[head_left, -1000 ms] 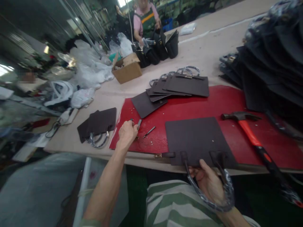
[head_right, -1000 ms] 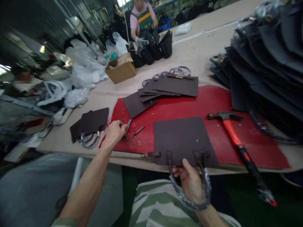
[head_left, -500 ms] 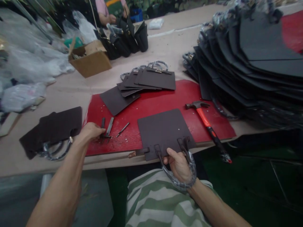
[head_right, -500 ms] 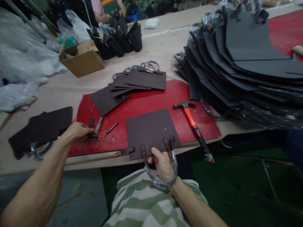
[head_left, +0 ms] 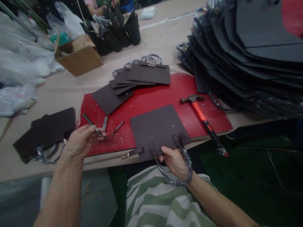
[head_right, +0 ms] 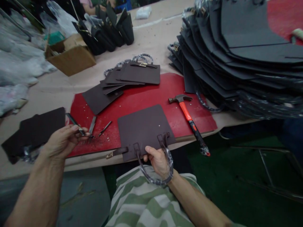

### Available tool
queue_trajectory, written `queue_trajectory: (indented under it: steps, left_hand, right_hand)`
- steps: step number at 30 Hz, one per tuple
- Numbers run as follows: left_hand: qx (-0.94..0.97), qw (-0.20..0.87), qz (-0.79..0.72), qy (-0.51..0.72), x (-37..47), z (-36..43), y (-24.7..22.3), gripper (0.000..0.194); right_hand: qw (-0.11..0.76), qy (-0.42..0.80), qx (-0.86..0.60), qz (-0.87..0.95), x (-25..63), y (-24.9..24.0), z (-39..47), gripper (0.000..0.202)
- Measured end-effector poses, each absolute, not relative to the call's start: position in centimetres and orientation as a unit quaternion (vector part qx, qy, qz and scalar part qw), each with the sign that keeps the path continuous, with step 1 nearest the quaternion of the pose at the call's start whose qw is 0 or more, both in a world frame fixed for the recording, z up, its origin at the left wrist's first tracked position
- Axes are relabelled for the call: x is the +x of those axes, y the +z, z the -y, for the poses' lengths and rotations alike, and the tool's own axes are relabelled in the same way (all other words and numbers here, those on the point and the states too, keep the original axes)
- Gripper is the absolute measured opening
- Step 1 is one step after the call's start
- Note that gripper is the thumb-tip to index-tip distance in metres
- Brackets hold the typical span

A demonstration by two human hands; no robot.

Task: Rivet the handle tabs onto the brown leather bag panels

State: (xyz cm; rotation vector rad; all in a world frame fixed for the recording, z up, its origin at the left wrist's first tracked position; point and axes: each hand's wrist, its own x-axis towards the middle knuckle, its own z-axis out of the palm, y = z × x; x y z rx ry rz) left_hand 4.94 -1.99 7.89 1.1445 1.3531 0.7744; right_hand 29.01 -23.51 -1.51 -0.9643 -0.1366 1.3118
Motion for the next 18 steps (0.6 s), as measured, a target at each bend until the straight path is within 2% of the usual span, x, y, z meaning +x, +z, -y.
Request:
queue_trajectory:
  steps: [3, 5, 7, 13, 18]
  left_hand:
    - [0.432, 0.657, -0.506, 0.353, 9.0, 5.1, 7.5, 0.039]
    - [0.415, 0.698, -0.474, 0.340, 11.8, 7.2, 6.8, 0.050]
    - [0.412, 0.723, -0.451, 0.322, 14.2, 9.1, 5.9, 0.054]
    - [0.498, 0.704, -0.410, 0.295, 18.1, 12.0, 4.0, 0.039]
    - [0.552, 0.672, -0.405, 0.282, 18.8, 12.6, 3.9, 0.028]
  right_hand:
    - [0.669, 0.591, -0.447, 0.061, 28.9, -1.7, 23.5, 0.024]
    - [0.662, 0.596, -0.450, 0.064, 28.9, -1.8, 23.5, 0.024]
    - [0.667, 0.595, -0.444, 0.066, 28.9, -1.7, 23.4, 0.023]
    - [0.680, 0.583, -0.435, 0.095, 28.6, -2.0, 23.3, 0.020]
    - [0.676, 0.560, -0.465, 0.113, 28.4, -3.6, 23.6, 0.030]
